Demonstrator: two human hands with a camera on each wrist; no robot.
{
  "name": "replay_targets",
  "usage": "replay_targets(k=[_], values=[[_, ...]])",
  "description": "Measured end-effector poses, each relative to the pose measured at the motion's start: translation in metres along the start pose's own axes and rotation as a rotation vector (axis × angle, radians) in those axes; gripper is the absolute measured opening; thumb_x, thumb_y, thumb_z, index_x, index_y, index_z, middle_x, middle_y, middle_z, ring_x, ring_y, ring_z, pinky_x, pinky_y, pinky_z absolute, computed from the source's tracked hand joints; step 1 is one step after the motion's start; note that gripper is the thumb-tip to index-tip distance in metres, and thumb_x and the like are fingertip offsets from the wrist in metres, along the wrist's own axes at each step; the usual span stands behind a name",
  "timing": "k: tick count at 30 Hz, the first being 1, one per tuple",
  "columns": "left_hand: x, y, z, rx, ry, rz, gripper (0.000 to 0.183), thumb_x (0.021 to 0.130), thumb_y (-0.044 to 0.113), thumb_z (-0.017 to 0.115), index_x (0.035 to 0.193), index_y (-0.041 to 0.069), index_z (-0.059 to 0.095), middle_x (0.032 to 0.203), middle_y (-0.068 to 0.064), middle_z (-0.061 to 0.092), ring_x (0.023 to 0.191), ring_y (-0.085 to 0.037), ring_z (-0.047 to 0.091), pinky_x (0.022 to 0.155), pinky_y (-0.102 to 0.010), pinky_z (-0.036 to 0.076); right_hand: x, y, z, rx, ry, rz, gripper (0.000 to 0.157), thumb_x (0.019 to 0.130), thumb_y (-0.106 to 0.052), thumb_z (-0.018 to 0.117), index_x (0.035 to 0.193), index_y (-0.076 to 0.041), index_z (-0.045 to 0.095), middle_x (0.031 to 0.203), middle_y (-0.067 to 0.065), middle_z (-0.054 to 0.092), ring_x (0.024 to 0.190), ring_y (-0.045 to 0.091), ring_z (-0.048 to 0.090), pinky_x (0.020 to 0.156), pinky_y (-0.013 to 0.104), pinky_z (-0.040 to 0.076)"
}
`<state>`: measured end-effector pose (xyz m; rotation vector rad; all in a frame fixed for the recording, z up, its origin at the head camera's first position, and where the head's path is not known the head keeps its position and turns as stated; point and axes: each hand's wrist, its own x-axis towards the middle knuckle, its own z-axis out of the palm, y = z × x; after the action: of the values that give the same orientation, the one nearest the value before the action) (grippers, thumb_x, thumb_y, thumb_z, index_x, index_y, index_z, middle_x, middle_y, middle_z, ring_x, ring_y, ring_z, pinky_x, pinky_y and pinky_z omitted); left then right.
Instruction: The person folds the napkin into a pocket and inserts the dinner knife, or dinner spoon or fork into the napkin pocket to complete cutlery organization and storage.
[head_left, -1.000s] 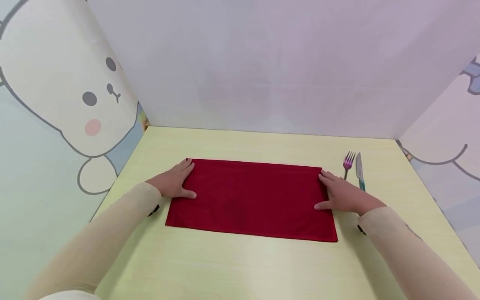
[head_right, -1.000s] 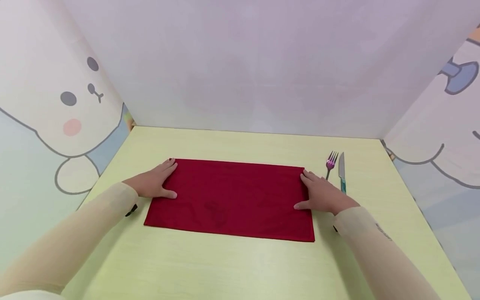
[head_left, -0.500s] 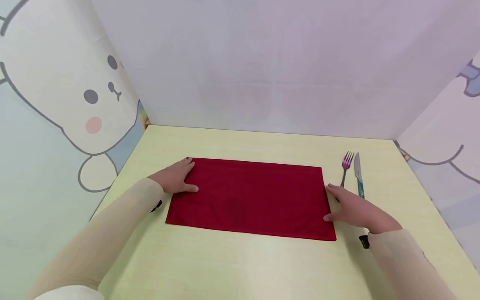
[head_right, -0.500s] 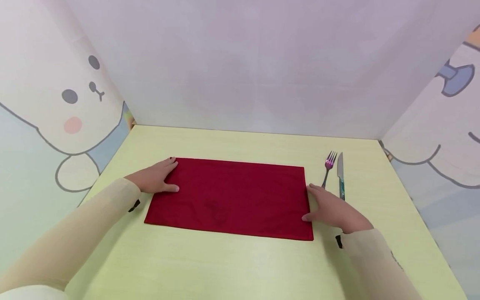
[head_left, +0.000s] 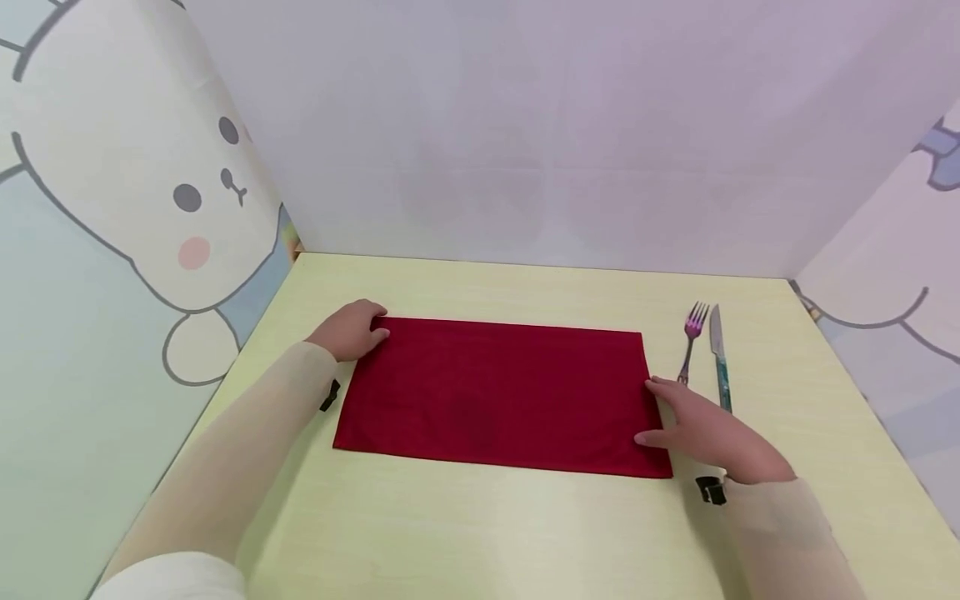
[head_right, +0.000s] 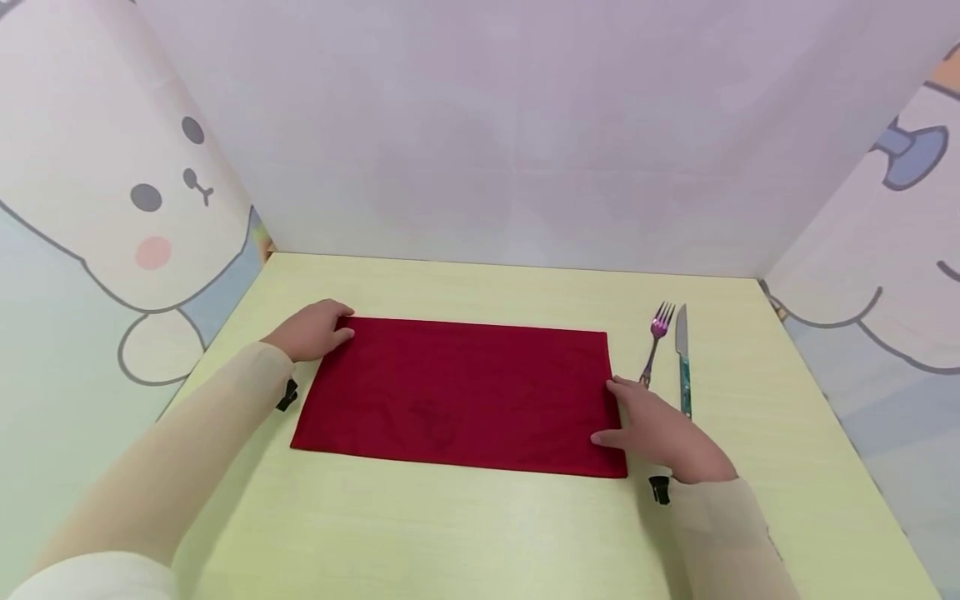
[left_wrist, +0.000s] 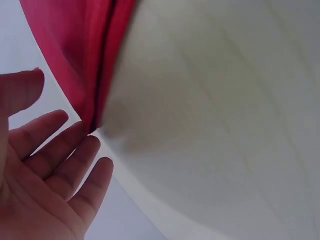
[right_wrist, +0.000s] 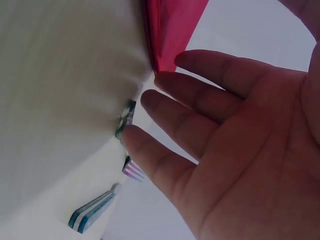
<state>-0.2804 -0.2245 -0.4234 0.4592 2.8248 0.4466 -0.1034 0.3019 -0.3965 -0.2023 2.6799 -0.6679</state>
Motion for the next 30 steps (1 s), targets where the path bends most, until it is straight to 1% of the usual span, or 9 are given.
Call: replay_targets(k=[6,9,11,14,17,21,24,27,30], values=[[0.011,-0.004,-0.003,-0.024,0.005,0.006,0.046,0.103,0.021,0.062,0.141,-0.004,0.056,0.138,-0.024,0.057,0.131,-0.041,0.051,0.113,-0.055,0.038,-0.006,-0.005,0.006,-0.045,0.084,-0.002,0.09,0.089,-0.04,0.081,0.148,0.014,0.04,0.149,0.036,0.041,0.136,0.058,0.036,0.106,0.068,0.039],[0.019,0.007,-0.008,-0.045,-0.016,0.008,0.046,0.103,0.022,0.061,0.14,-0.004,0.057,0.139,-0.023,0.057,0.131,-0.039,0.052,0.111,-0.055,0.04,-0.012,-0.004,0.008,-0.051,0.12,0.023,0.089,0.089,-0.042,0.081,0.145,0.015,0.042,0.146,0.037,0.043,0.134,0.059,0.038,0.104,0.069,0.04],[0.027,0.022,-0.013,-0.04,-0.033,0.023,0.047,0.103,0.025,0.06,0.141,-0.003,0.057,0.14,-0.021,0.058,0.132,-0.038,0.052,0.111,-0.054,0.04,-0.016,-0.005,0.01,-0.041,0.128,0.044,0.089,0.089,-0.044,0.08,0.144,0.015,0.043,0.145,0.038,0.044,0.133,0.059,0.039,0.102,0.069,0.041],[0.04,0.055,-0.019,-0.002,-0.064,0.086,0.049,0.102,0.027,0.059,0.143,-0.001,0.056,0.143,-0.018,0.057,0.135,-0.036,0.05,0.113,-0.051,0.039,-0.021,-0.007,0.01,0.002,0.107,0.092,0.092,0.09,-0.047,0.079,0.145,0.016,0.041,0.142,0.038,0.047,0.128,0.057,0.045,0.097,0.065,0.048],[0.054,0.099,-0.02,0.064,-0.093,0.182,0.051,0.102,0.029,0.06,0.145,0.002,0.055,0.145,-0.015,0.057,0.137,-0.032,0.05,0.114,-0.046,0.038,-0.023,-0.009,0.01,0.054,0.078,0.155,0.092,0.09,-0.047,0.078,0.145,0.016,0.04,0.132,0.033,0.055,0.115,0.048,0.056,0.087,0.056,0.055],[0.075,0.16,-0.01,0.135,-0.13,0.276,0.053,0.103,0.033,0.06,0.149,0.008,0.052,0.148,-0.008,0.055,0.14,-0.025,0.048,0.115,-0.04,0.037,-0.025,-0.01,0.013,0.137,0.066,0.221,0.091,0.091,-0.049,0.076,0.144,0.016,0.041,0.12,0.022,0.063,0.102,0.034,0.062,0.079,0.047,0.057],[0.088,0.201,-0.001,0.163,-0.16,0.321,0.054,0.104,0.037,0.059,0.151,0.013,0.051,0.15,-0.003,0.053,0.139,-0.021,0.047,0.114,-0.036,0.037,-0.027,-0.01,0.015,0.192,0.087,0.242,0.088,0.092,-0.05,0.075,0.143,0.015,0.044,0.12,0.021,0.064,0.103,0.033,0.063,0.081,0.047,0.057],[0.096,0.234,0.007,0.119,-0.199,0.353,0.055,0.104,0.038,0.059,0.152,0.014,0.049,0.15,-0.001,0.052,0.138,-0.018,0.048,0.113,-0.035,0.038,-0.028,-0.01,0.018,0.221,0.114,0.269,0.085,0.092,-0.051,0.075,0.141,0.014,0.047,0.119,0.02,0.063,0.104,0.035,0.061,0.083,0.049,0.056],[0.102,0.26,0.015,0.04,-0.228,0.364,0.055,0.105,0.039,0.058,0.153,0.015,0.047,0.149,0.0,0.053,0.136,-0.015,0.049,0.11,-0.032,0.039,-0.029,-0.009,0.021,0.228,0.119,0.321,0.078,0.09,-0.047,0.078,0.134,0.012,0.053,0.111,0.017,0.063,0.099,0.033,0.059,0.08,0.049,0.055]])
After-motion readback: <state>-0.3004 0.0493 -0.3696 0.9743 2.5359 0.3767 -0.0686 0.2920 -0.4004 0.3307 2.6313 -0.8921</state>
